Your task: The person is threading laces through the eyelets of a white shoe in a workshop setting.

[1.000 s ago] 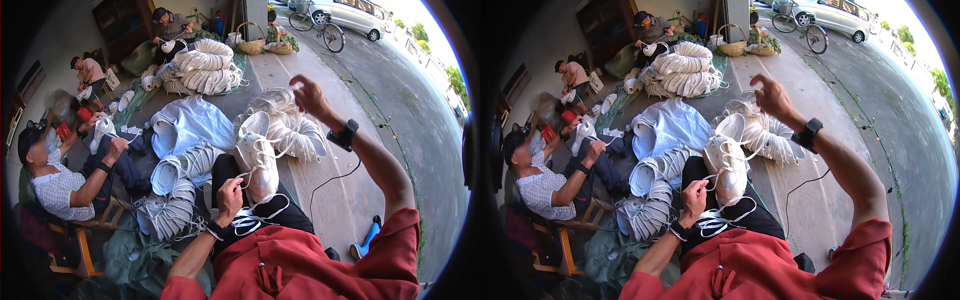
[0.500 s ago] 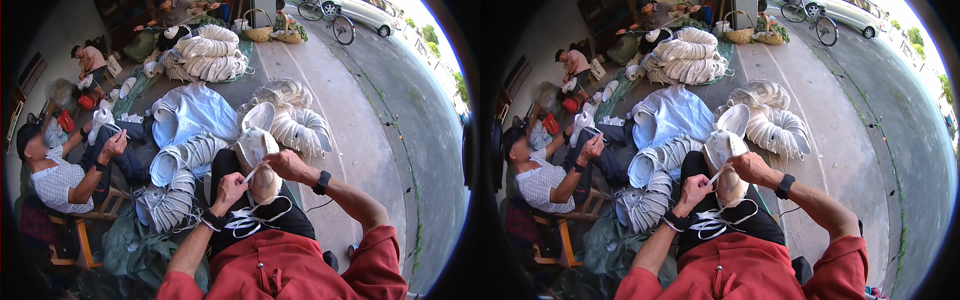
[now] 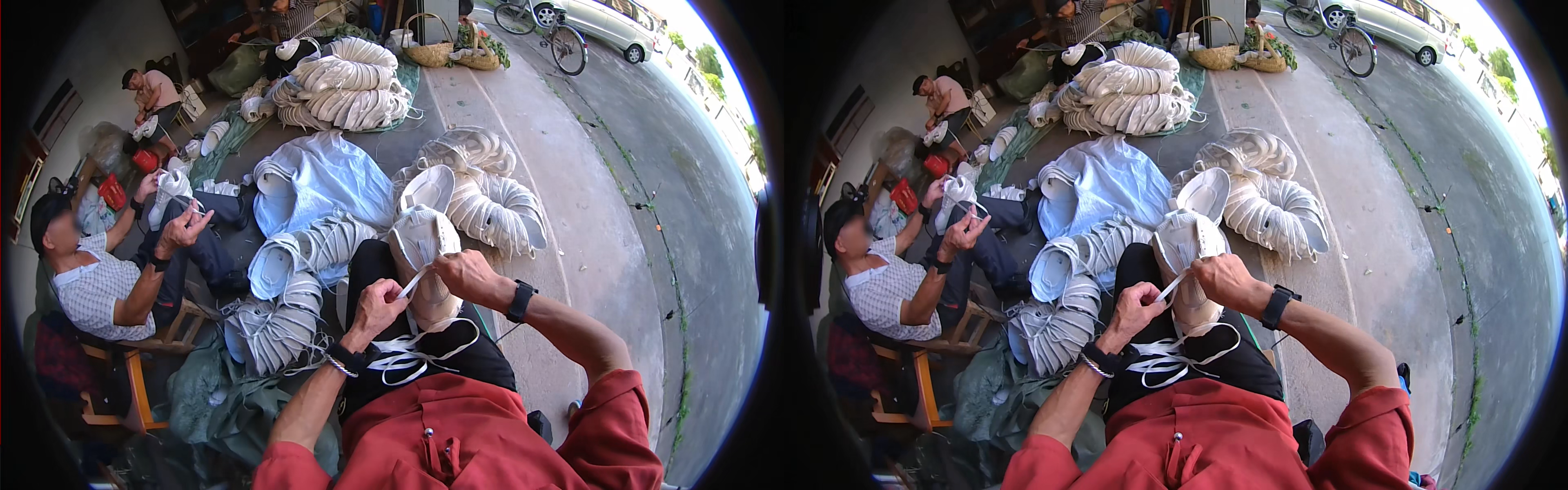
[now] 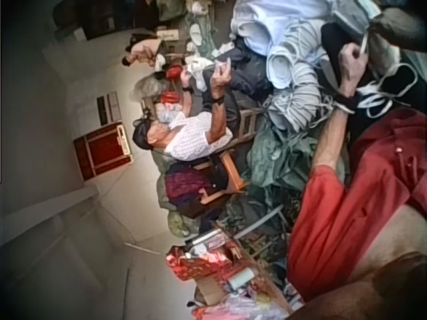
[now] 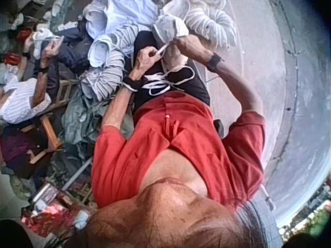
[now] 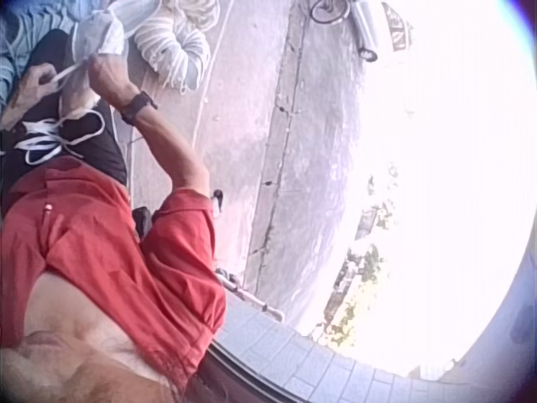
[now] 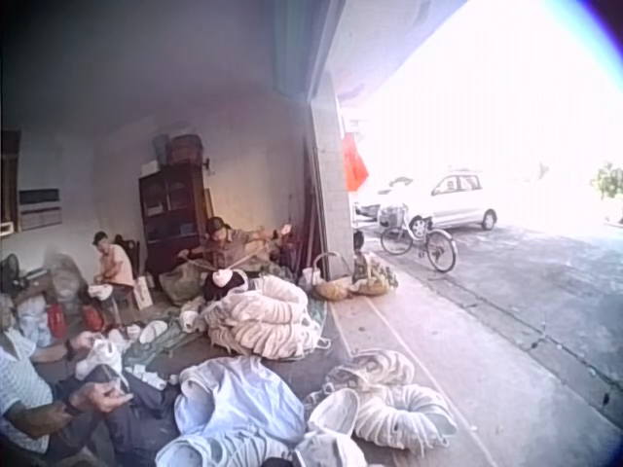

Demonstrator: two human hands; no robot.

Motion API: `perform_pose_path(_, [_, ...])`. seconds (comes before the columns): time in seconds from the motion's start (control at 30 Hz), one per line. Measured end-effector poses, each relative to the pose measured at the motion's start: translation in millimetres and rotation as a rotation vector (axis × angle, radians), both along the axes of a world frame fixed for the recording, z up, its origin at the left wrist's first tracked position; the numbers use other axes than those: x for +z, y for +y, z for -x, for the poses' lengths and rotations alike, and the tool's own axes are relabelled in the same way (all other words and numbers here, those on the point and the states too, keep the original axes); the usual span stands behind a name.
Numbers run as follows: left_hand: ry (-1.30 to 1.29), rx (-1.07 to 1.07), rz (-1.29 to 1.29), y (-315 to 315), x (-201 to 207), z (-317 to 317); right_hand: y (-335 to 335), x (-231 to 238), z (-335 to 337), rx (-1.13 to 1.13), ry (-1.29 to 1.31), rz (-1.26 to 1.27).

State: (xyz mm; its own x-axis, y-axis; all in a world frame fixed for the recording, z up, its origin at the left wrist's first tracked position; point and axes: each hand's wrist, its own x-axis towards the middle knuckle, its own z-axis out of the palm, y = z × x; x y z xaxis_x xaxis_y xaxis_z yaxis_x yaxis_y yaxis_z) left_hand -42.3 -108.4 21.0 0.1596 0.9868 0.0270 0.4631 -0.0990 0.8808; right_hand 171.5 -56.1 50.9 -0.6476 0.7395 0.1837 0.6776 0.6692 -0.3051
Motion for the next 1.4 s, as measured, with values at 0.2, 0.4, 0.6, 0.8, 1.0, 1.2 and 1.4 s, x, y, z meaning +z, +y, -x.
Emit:
perform_pose_path(0.2, [-0.021, -0.003, 0.004, 2, -4, -1, 5, 9, 11, -0.019, -0.103, -0.013])
perform_pose_path(0.4, [-0.017, 0.011, 0.010, 5, -7, 1, 10, 12, 13, -0.101, -0.139, 0.100])
perform_pose_path(0.6, [-0.018, 0.014, 0.013, 5, -9, -2, 10, 16, 22, -0.138, -0.231, 0.122])
perform_pose_path(0.8, [-0.005, 0.039, 0.028, 3, -3, -4, 14, 20, 29, -0.234, -0.209, 0.118])
perform_pose_path(1.0, [-0.029, 0.037, 0.035, 3, 0, -1, 13, 24, 29, -0.182, -0.247, 0.106])
perform_pose_path(1.2, [-0.018, 0.050, 0.016, 8, -10, -2, 13, 26, -11, -0.204, -0.137, 0.033])
perform_pose_path(1.4, [-0.070, 0.067, 0.046, 15, -16, -9, 4, 19, -46, -0.266, 0.029, 0.137])
